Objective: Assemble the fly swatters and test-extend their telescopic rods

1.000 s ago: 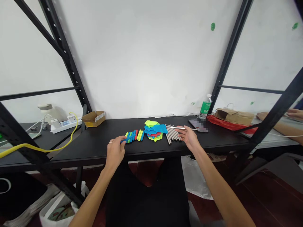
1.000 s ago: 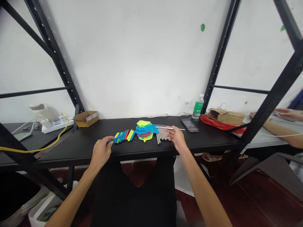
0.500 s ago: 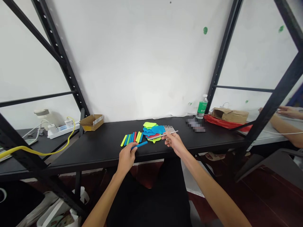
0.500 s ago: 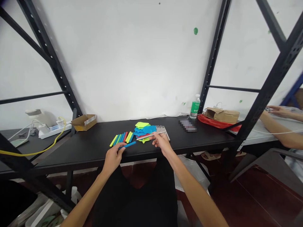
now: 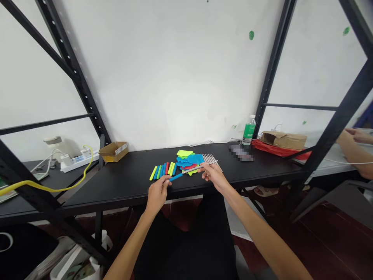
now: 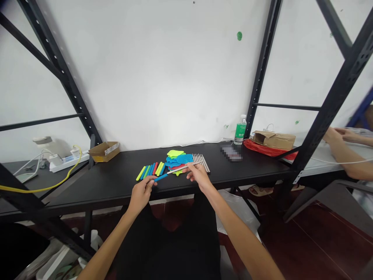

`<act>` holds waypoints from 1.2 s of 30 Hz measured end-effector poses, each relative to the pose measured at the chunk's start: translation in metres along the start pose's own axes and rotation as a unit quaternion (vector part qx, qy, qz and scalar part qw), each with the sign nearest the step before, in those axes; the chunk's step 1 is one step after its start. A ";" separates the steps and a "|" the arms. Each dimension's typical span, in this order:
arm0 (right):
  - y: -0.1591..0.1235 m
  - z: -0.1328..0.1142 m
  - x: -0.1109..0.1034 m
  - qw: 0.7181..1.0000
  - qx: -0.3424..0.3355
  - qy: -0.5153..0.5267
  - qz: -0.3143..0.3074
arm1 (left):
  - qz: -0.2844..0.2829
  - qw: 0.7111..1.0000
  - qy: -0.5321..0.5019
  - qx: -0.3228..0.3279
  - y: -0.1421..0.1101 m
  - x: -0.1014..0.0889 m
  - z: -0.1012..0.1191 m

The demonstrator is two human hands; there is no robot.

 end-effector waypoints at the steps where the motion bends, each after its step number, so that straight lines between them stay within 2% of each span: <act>1: 0.000 0.000 0.000 1.000 0.000 0.000 0.001 | 0.000 1.000 0.001 0.001 0.000 0.000 0.001; 7: 0.001 0.001 -0.002 1.000 -0.012 -0.004 0.002 | -0.010 1.000 0.021 0.017 -0.002 -0.001 0.006; 16: 0.002 0.004 -0.003 0.998 -0.046 -0.039 -0.010 | -0.040 0.998 0.047 0.007 -0.002 -0.001 0.009; 25: -0.008 0.008 0.015 0.993 -0.050 -0.087 -0.056 | -0.058 0.997 0.058 0.010 -0.003 -0.003 0.012; 29: -0.010 0.010 0.019 0.991 -0.048 -0.102 -0.075 | -0.064 0.996 0.053 0.025 -0.003 -0.005 0.015; 36: -0.008 0.006 0.014 0.992 -0.038 -0.089 -0.075 | -0.077 0.997 -0.011 -0.017 0.001 -0.005 0.007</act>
Point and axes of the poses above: each hand's wrist, its own y-axis towards the middle knuckle, its own x-axis out of the palm, z = x × y, the point moved 2 cm from there along y, towards the middle knuckle
